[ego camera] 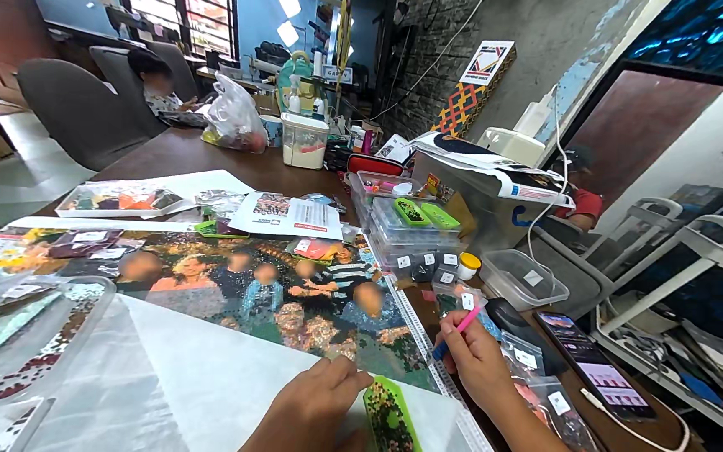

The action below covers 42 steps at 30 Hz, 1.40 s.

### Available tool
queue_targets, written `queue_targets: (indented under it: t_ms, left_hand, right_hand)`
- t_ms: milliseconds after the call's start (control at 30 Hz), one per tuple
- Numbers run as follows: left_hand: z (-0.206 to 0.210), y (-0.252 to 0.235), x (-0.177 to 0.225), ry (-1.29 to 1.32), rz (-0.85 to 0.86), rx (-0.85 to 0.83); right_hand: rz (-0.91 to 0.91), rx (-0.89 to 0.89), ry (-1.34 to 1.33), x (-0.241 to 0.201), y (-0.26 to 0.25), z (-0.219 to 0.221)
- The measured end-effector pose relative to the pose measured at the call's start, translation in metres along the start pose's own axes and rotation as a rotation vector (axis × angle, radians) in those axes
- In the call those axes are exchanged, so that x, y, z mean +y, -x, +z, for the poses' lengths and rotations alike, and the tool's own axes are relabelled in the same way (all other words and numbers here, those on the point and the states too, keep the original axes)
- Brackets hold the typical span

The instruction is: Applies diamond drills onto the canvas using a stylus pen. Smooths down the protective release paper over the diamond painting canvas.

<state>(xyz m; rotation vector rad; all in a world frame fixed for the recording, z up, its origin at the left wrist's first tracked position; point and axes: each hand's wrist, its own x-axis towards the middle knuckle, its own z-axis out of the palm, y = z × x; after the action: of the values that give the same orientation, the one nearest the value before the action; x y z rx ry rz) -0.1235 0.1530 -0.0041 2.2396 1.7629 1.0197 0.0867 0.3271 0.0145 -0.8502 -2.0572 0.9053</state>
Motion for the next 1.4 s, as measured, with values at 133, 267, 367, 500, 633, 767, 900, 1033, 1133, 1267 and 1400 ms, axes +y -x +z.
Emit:
queue_targets:
  t_ms: [133, 267, 367, 500, 633, 767, 900, 1033, 1133, 1267, 1400]
  left_hand:
    - [0.0, 0.0, 0.0, -0.009, 0.0, 0.001]
    - [0.0, 0.0, -0.001, -0.017, 0.003, 0.007]
    - [-0.002, 0.001, 0.001, 0.003, -0.014, -0.005]
    - [-0.005, 0.001, 0.002, 0.05, -0.045, -0.015]
    - [-0.007, 0.0, 0.004, 0.09, -0.078, -0.061]
    - [-0.009, -0.002, 0.005, 0.105, -0.09, -0.107]
    - [-0.01, -0.001, 0.007, 0.103, -0.104, -0.114]
    - [-0.008, 0.001, 0.007, 0.07, -0.068, -0.091]
    - [-0.008, 0.001, 0.007, 0.048, -0.046, -0.11]
    - [-0.008, 0.001, 0.007, 0.046, -0.053, -0.129]
    - [-0.008, 0.001, 0.007, 0.046, -0.04, -0.137]
  right_hand:
    - [-0.056, -0.014, 0.042, 0.003, 0.001, 0.0]
    - [-0.202, -0.04, 0.117, 0.008, 0.001, 0.001]
    - [-0.218, -0.016, 0.076, 0.008, 0.002, 0.001]
    - [-0.207, 0.062, -0.044, 0.004, 0.001, 0.001]
    - [-0.289, 0.072, -0.069, 0.003, 0.002, -0.002]
    - [-0.305, 0.091, -0.087, -0.002, 0.003, -0.008]
    - [-0.292, 0.101, -0.124, -0.01, 0.007, -0.014]
    - [-0.312, 0.049, -0.111, -0.017, 0.01, -0.016]
    - [-0.321, 0.033, -0.105, -0.019, 0.011, -0.018]
    - [-0.311, 0.018, -0.118, -0.019, 0.011, -0.019]
    - [-0.3, 0.003, -0.129, -0.019, 0.011, -0.02]
